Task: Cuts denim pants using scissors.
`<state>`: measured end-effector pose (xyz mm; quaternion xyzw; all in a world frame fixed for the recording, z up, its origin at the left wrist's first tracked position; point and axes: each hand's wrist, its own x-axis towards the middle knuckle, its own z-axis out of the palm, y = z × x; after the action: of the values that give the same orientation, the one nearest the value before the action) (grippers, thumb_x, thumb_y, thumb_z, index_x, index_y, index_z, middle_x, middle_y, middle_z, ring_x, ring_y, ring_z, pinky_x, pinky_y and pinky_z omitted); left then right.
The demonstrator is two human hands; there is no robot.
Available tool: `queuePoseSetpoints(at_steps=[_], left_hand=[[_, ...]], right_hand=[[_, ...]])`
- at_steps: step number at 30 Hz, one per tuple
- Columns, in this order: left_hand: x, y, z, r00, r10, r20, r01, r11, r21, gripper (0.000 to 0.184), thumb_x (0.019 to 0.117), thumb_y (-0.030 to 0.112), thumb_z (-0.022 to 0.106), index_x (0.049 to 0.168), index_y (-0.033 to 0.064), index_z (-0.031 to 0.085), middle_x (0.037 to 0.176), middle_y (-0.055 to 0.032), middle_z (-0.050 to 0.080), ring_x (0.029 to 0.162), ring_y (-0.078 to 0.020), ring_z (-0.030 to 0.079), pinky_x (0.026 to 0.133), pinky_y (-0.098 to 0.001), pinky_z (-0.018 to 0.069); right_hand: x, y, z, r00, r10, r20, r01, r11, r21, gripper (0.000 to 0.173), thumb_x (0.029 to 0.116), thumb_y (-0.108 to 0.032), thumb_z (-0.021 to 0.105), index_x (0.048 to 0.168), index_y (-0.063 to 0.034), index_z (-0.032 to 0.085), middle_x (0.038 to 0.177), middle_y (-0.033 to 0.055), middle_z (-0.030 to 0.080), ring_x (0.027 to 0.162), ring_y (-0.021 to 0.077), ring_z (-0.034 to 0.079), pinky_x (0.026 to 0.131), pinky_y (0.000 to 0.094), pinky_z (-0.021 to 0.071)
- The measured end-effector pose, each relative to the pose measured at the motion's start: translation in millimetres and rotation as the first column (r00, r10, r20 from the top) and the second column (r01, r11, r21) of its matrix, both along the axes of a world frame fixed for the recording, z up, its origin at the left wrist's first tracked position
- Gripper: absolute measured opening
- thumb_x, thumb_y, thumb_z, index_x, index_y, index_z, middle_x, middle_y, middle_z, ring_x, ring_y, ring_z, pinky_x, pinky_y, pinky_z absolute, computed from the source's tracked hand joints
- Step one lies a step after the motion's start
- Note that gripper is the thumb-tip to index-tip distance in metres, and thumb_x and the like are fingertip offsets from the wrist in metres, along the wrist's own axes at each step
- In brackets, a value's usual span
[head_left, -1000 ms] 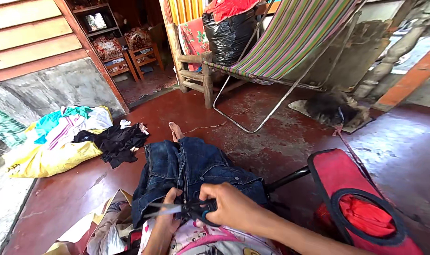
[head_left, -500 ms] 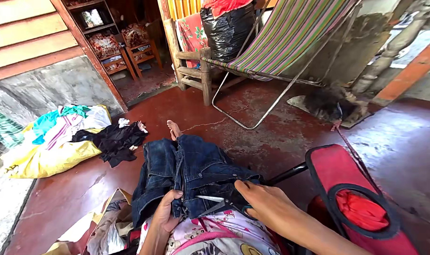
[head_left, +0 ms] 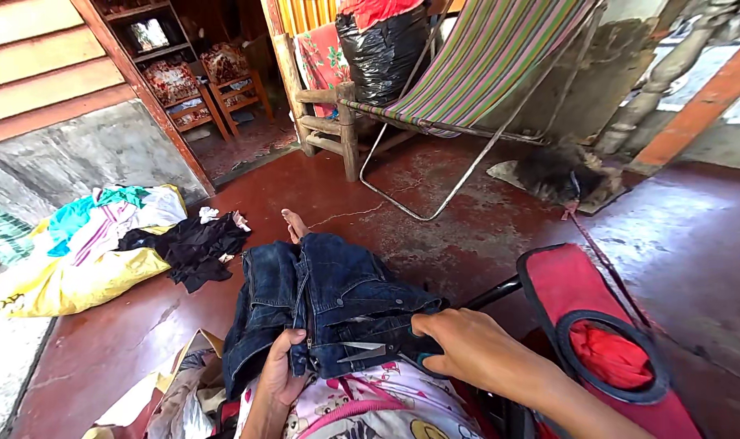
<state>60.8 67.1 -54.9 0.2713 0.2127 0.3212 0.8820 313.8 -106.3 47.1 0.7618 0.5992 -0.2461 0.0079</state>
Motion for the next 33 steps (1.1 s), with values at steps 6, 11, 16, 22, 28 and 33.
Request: queuePoseSetpoints(at_steps=[6, 11, 16, 22, 28, 33], left_hand=[[-0.3, -3.4, 1.0, 0.997, 0.054, -0.061, -0.052, 0.998, 0.039, 0.032, 0.0707, 0.016, 0.081, 0.097, 0.0030, 0.069, 0.090, -0.0148, 0.073, 0.082, -0.0218, 0.074, 0.073, -0.0400, 0.0629], [0.1, -8.7, 5.2, 0.985, 0.111, -0.131, -0.103, 0.992, 0.068, 0.031, 0.0714, 0.013, 0.078, 0.098, 0.0031, 0.067, 0.089, -0.0136, 0.073, 0.082, -0.0200, 0.074, 0.073, -0.0390, 0.0627], [-0.4, -10.4, 7.9, 0.973, 0.129, -0.191, -0.120, 0.991, 0.056, 0.030, 0.0745, 0.011, 0.076, 0.101, 0.0016, 0.066, 0.092, -0.0148, 0.073, 0.084, -0.0216, 0.074, 0.075, -0.0401, 0.0630], [-2.2, -11.1, 7.9, 0.978, 0.113, -0.176, -0.108, 0.993, 0.042, 0.032, 0.0741, 0.011, 0.077, 0.103, 0.0008, 0.067, 0.093, -0.0162, 0.073, 0.086, -0.0231, 0.074, 0.077, -0.0417, 0.0632], [-2.1, -15.0, 10.0, 0.981, 0.113, -0.155, -0.110, 0.994, 0.030, 0.034, 0.0729, 0.013, 0.080, 0.103, 0.0015, 0.067, 0.092, -0.0157, 0.074, 0.085, -0.0229, 0.075, 0.075, -0.0418, 0.0635], [-2.0, -18.1, 11.8, 0.975, 0.138, -0.175, -0.133, 0.990, 0.044, 0.034, 0.0757, 0.014, 0.079, 0.105, 0.0013, 0.066, 0.094, -0.0156, 0.074, 0.085, -0.0226, 0.075, 0.076, -0.0416, 0.0636]], right_hand=[[-11.3, 0.3, -0.3, 0.999, 0.019, 0.035, -0.018, 0.999, -0.033, 0.039, 0.0910, -0.031, 0.074, 0.119, -0.0050, 0.065, 0.111, 0.0182, 0.069, 0.107, 0.0392, 0.065, 0.089, 0.0591, 0.0499], [-17.6, -1.7, 0.3, 0.994, 0.082, 0.076, -0.079, 0.996, -0.041, 0.041, 0.0931, -0.032, 0.073, 0.119, -0.0016, 0.065, 0.109, 0.0201, 0.070, 0.105, 0.0400, 0.066, 0.103, 0.0633, 0.0396], [-27.4, -4.2, -7.4, 0.994, 0.087, 0.067, -0.084, 0.995, -0.046, 0.036, 0.0943, -0.029, 0.070, 0.111, 0.0033, 0.067, 0.107, 0.0240, 0.069, 0.100, 0.0438, 0.066, 0.092, 0.0632, 0.0463], [2.8, -13.0, 10.5, 0.998, -0.008, -0.055, 0.011, 0.999, 0.039, 0.037, 0.0951, -0.036, 0.069, 0.117, -0.0066, 0.070, 0.112, 0.0156, 0.068, 0.104, 0.0357, 0.066, 0.087, 0.0583, 0.0507], [0.8, -19.3, -29.3, 0.660, -0.010, -0.751, -0.023, 0.999, -0.034, 0.038, 0.1013, -0.041, 0.063, 0.110, -0.0043, 0.064, 0.087, 0.0078, 0.070, 0.068, 0.0172, 0.068, 0.064, 0.0368, 0.0590], [-12.2, -16.3, -35.7, 0.653, -0.128, -0.746, 0.026, 0.989, -0.146, 0.046, 0.1012, -0.050, 0.060, 0.109, -0.0042, 0.062, 0.081, 0.0077, 0.067, 0.061, 0.0168, 0.065, 0.060, 0.0354, 0.0572]])
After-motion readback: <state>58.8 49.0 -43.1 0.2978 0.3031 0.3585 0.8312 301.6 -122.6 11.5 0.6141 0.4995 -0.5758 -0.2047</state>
